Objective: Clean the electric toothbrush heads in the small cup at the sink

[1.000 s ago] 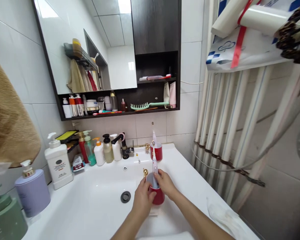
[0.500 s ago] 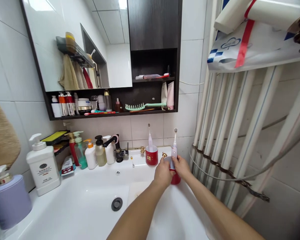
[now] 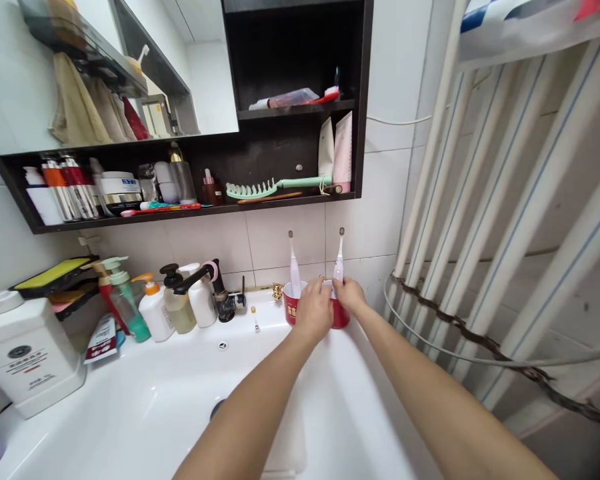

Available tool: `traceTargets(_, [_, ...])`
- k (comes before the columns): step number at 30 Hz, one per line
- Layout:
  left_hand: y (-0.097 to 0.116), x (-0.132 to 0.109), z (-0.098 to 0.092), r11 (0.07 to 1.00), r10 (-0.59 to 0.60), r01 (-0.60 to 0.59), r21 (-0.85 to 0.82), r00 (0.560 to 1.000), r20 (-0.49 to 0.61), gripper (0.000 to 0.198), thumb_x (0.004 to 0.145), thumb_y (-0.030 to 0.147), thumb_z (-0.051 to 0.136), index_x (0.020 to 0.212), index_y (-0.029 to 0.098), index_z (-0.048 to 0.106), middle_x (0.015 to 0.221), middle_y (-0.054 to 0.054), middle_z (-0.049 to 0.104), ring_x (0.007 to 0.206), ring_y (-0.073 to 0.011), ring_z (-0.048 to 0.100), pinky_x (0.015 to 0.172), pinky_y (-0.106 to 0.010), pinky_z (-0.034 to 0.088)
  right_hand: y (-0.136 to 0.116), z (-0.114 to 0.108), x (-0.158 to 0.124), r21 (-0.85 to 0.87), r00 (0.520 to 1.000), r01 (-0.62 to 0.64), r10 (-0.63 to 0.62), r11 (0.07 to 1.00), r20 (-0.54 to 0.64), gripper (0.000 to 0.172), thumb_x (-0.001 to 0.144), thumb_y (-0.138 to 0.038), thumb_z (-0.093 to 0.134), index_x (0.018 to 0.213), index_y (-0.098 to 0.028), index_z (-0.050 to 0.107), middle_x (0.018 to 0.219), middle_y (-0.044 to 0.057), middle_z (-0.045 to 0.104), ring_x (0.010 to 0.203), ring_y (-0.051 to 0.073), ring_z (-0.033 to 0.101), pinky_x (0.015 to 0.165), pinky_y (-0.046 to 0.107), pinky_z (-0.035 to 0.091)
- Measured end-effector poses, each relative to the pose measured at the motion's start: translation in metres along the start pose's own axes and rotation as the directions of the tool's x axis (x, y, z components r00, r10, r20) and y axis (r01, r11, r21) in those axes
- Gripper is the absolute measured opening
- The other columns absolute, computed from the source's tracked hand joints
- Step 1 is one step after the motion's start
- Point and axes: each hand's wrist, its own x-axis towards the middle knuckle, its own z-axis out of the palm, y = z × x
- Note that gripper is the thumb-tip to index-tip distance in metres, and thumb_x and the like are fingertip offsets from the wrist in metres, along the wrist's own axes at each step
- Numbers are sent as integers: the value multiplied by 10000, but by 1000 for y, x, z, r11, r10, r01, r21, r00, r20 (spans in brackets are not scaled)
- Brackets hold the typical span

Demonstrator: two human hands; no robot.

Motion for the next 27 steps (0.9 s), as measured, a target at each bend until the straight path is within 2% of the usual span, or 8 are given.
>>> traceTargets(3, [-20,-3,-8,998,-47,49,33,997,-62,328,669,173,371,997,188,374,1196,-38,245,1110,-164,164,916,-326,131,1,5,8,30,999,1,-2,1000,33,309,678,-307,350,783,-111,565,701,107,602,620,174,534,512,242,341])
traceTargets(5, [-32,-4,-8,993,-107,110,42,992,-66,331,639,189,418,969,167,408,1194,-64,242,1109,-197,166,909,-345,140,2,6,10,54,999,3,-6,999,52,305,675,-314,356,760,-116,572,658,92,603,590,164,533,506,239,344])
traceTargets(7, [-42,-5,-6,988,-151,152,39,988,-37,277,620,171,435,894,158,469,1172,-71,285,1084,-204,224,884,-326,200,0,2,10,81,998,14,-19,997,61,304,658,-332,380,745,-116,576,634,86,602,591,168,533,517,244,354])
traceTargets(9, [-46,-6,-5,984,-174,174,28,985,-4,220,628,136,411,824,160,509,1147,-60,330,1048,-183,287,843,-289,265,-4,-6,6,107,999,37,-40,994,31,338,632,-363,411,785,-104,565,709,111,595,677,195,530,574,270,363])
traceTargets(12, [-46,-16,-11,982,-189,189,10,982,10,223,642,106,378,805,159,520,1131,-51,356,1025,-162,317,807,-258,303,-18,-18,-12,159,993,104,-93,982,-76,437,634,-399,388,927,-92,495,959,155,504,895,228,446,719,315,326])
traceTargets(15, [-42,-40,-22,981,-192,192,-3,981,-1,230,644,109,379,823,147,518,1138,-63,351,1041,-167,301,837,-262,278,-35,-17,-45,235,980,192,-173,953,-99,458,651,-395,362,1006,-115,436,1024,125,464,933,190,424,784,295,299])
traceTargets(22, [-31,-126,-37,971,-239,240,-19,970,42,296,634,109,366,891,147,509,1187,-66,309,1086,-171,255,866,-261,259,-54,29,-123,379,955,163,-242,911,170,472,611,-373,428,992,-96,446,840,99,571,727,158,531,629,256,392])
traceTargets(27, [-28,-165,-40,952,-299,304,-45,950,93,434,604,90,364,1025,171,430,1179,-29,331,1081,-143,265,864,-225,266,-55,46,-159,367,901,158,-286,917,326,198,562,-285,483,673,-143,567,608,35,593,569,146,519,551,245,372])
